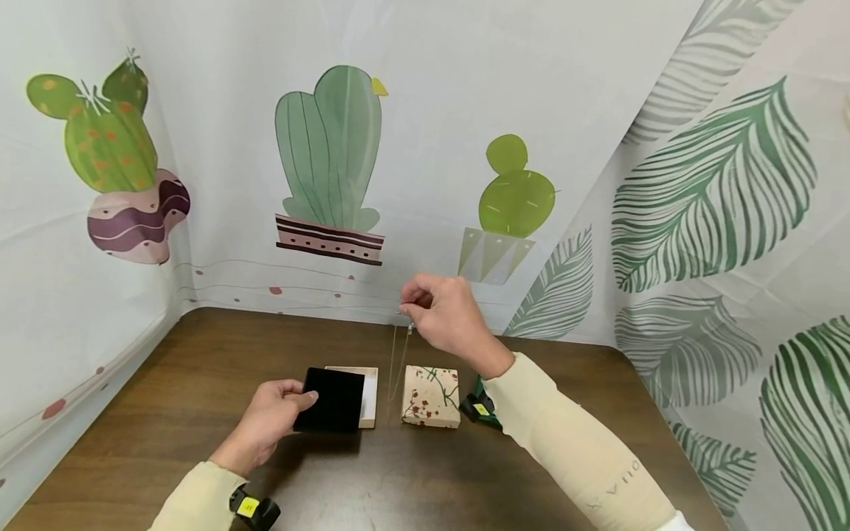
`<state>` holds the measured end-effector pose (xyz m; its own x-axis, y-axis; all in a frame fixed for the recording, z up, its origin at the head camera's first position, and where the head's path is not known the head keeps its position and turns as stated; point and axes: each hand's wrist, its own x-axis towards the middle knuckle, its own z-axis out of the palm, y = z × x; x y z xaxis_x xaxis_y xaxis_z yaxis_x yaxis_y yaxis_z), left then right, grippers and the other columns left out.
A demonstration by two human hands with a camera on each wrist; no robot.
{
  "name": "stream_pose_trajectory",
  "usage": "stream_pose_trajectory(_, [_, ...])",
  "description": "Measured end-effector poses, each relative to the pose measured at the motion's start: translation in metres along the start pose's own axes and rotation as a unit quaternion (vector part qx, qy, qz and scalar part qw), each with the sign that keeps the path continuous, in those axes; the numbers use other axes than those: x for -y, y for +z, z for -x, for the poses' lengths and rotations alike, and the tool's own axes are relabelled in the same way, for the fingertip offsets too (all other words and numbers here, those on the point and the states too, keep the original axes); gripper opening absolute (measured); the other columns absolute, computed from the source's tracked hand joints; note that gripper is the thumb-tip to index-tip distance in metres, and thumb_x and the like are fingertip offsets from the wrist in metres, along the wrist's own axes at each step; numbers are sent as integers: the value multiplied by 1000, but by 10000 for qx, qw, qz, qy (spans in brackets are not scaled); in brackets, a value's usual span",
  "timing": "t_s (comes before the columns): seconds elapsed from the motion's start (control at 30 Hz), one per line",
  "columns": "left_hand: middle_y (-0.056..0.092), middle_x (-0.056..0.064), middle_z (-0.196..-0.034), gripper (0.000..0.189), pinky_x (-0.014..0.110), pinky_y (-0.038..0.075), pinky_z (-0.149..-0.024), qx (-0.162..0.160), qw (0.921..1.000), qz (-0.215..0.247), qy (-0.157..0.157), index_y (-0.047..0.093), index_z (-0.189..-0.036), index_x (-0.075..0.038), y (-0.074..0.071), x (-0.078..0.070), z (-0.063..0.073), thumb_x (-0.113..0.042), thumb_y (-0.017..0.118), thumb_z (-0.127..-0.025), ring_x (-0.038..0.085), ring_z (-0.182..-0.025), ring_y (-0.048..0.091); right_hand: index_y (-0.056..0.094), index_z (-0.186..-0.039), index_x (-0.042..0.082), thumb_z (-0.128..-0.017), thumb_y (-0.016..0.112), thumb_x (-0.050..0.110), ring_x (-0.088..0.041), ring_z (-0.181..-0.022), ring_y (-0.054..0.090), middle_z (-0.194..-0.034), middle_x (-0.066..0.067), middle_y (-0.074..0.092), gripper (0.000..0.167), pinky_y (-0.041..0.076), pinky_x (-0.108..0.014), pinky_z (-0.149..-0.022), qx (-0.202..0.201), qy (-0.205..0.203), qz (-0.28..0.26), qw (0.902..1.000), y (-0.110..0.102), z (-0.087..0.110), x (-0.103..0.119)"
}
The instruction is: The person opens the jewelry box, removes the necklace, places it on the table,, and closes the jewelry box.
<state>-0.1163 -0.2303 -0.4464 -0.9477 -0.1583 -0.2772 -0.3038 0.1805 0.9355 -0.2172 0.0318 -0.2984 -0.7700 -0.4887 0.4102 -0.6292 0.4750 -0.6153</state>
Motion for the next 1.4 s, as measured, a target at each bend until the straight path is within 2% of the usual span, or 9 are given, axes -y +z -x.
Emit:
stream_pose_trajectory(0.2, [38,-7,-66,17,33,46,-63,-55,10000,-16,28,59,-102,0,-1,0,-3,-16,63,-103,8,-54,37,76,-90,3,-92,75,5,-16,-73,72,-85,-7,79,3,58,-28,-69,-129,-123,326,9993,7,-15,-18])
stream_pose_trajectory(0.33, [39,-6,-69,17,34,48,-65,-88,10000,-20,-2,59,-104,1,-2,0,-4,-15,62,-103,9,-58,39,77,-91,5,-94,74,6,-17,-76,72,-87,-6,79,4,57,-28,-69,-111,98,492,9987,14,-32,-34])
stream_pose_trajectory(0.47, [42,-6,-71,18,34,50,-67,-106,9999,1,-15,59,-106,3,-1,-1,-4,-14,62,-102,10,-60,40,77,-97,3,-95,73,5,-20,-80,73,-91,-8,79,5,58,-30,-70,-157,249,441,9986,17,-49,-46])
stream_pose_trajectory(0.63, [44,-5,-73,17,34,51,-68,-136,9999,28,-15,59,-106,3,-1,-1,-5,-14,61,-103,11,-62,42,75,-96,1,-94,73,2,-23,-80,73,-91,-12,79,3,58,-32,-70,-485,-17,248,9985,16,-64,-51])
stream_pose_trajectory(0.77, [40,-7,-68,15,33,51,-66,-167,9998,61,-56,59,-104,2,-3,-1,-5,-13,61,-102,9,-56,39,75,-92,3,-93,74,1,-23,-78,73,-89,-12,79,2,58,-31,-70,-604,-202,178,9978,18,-65,-50])
stream_pose_trajectory(0.9, [39,-7,-67,16,32,51,-65,-182,9998,83,-91,59,-105,3,-3,0,-5,-12,62,-102,8,-54,38,76,-92,5,-93,74,2,-22,-78,73,-88,-11,79,4,58,-31,-70,-538,-217,122,9982,22,-64,-53])
stream_pose_trajectory(1.13, [43,-6,-72,18,33,51,-67,-118,9999,36,-56,59,-106,2,-5,2,-7,-16,62,-103,10,-66,44,76,-92,4,-92,74,0,-21,-74,71,-87,-13,78,4,57,-29,-66,-516,-44,-173,9985,22,-64,-52])
stream_pose_trajectory(1.23, [42,-5,-72,18,34,51,-69,-127,9999,27,-73,59,-106,2,-5,2,-8,-15,62,-103,11,-67,43,76,-92,3,-93,74,1,-22,-74,71,-88,-13,78,3,57,-30,-67,-508,-37,-138,9986,21,-66,-51])
stream_pose_trajectory(1.4, [48,-3,-79,20,34,52,-71,-127,9999,-45,-74,59,-109,4,-6,3,-9,-16,61,-103,15,-83,48,76,-93,2,-94,72,2,-23,-78,71,-90,-13,78,4,56,-30,-70,-468,144,31,9988,20,-74,-57])
